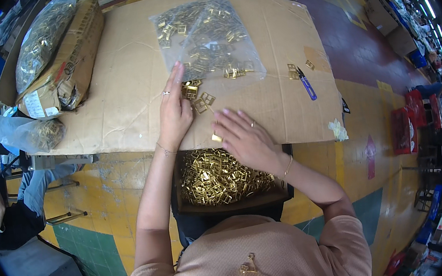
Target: The person sorts small gold-colored metal hardware pieces from a cardboard box into a clear plastic bag on a work table. They repeatedly pick up pieces by hand and place them into the bag. Another person briefly places bundles of beige straps on the table, but the camera wearer continues sorting the metal parts.
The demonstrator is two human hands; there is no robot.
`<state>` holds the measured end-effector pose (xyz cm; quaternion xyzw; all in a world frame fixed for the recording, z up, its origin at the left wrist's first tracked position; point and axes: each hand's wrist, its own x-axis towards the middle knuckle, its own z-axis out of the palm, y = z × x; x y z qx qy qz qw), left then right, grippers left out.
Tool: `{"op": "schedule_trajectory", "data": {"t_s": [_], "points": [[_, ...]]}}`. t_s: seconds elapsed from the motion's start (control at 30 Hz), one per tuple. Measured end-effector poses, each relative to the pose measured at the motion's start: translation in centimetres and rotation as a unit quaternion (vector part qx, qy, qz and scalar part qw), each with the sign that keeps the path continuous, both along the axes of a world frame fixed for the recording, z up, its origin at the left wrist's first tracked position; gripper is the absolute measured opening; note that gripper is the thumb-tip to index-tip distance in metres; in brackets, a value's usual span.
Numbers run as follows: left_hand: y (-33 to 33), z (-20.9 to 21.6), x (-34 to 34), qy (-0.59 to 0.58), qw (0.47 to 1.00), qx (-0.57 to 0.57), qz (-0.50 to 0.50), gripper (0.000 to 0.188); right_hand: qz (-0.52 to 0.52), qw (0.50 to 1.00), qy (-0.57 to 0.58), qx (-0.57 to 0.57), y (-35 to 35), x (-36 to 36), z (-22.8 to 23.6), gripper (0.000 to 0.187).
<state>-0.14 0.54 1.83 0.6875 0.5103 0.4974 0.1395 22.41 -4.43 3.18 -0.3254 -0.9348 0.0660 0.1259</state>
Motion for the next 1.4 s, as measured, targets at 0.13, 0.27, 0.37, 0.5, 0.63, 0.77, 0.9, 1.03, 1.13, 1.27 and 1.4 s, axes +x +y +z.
{"op": "schedule_trajectory", "data": {"t_s": [0.13,0.27,0.37,0.5,0.63,0.77,0.9,1.03,1.13,1.27,1.4], "points": [[0.0,-0.2,-0.1,-0.005,1.000,-0.010,0.003,0.079,0.089,0.980,0.029,-0.176,-3.0,0.4,1.0,0.046],[0.0,-0.2,-0.2,-0.008,1.000,-0.015,-0.007,0.078,0.046,0.993,0.104,0.025,1.6,-1.9,0.9,0.045],[0.0,0.1,-0.1,-0.010,1.000,-0.008,-0.009,0.077,0.026,0.990,0.094,0.097,6.1,-4.5,0.1,0.045],[-0.1,0.3,-0.2,-0.002,1.000,0.001,0.002,0.076,0.006,0.996,0.061,0.068,6.5,-2.9,-0.3,0.044],[0.0,-0.1,-0.2,0.014,1.000,0.001,0.005,0.077,-0.024,0.993,0.103,0.046,5.7,-0.2,-0.5,0.044],[0.0,0.0,-0.2,-0.005,1.000,-0.006,-0.004,0.079,0.013,0.993,0.112,0.036,6.6,-2.1,-0.6,0.044],[0.0,0.3,-0.1,-0.001,1.000,0.006,0.000,0.078,0.009,0.996,0.068,0.058,6.3,-4.0,-0.2,0.046],[-0.2,0.2,-0.1,-0.009,1.000,-0.007,0.000,0.078,-0.017,0.997,0.068,0.015,5.3,-1.0,0.4,0.044],[0.0,0.1,-0.1,0.005,1.000,0.000,0.002,0.078,-0.019,0.993,0.115,-0.020,6.0,0.5,0.0,0.045],[-0.1,0.4,-0.1,0.010,1.000,0.012,0.005,0.079,-0.002,0.997,0.074,-0.011,5.7,-0.5,-0.3,0.047],[-0.2,0.2,0.0,-0.002,1.000,-0.006,0.000,0.080,0.039,0.994,0.048,-0.096,0.8,-0.3,0.5,0.047]]}}
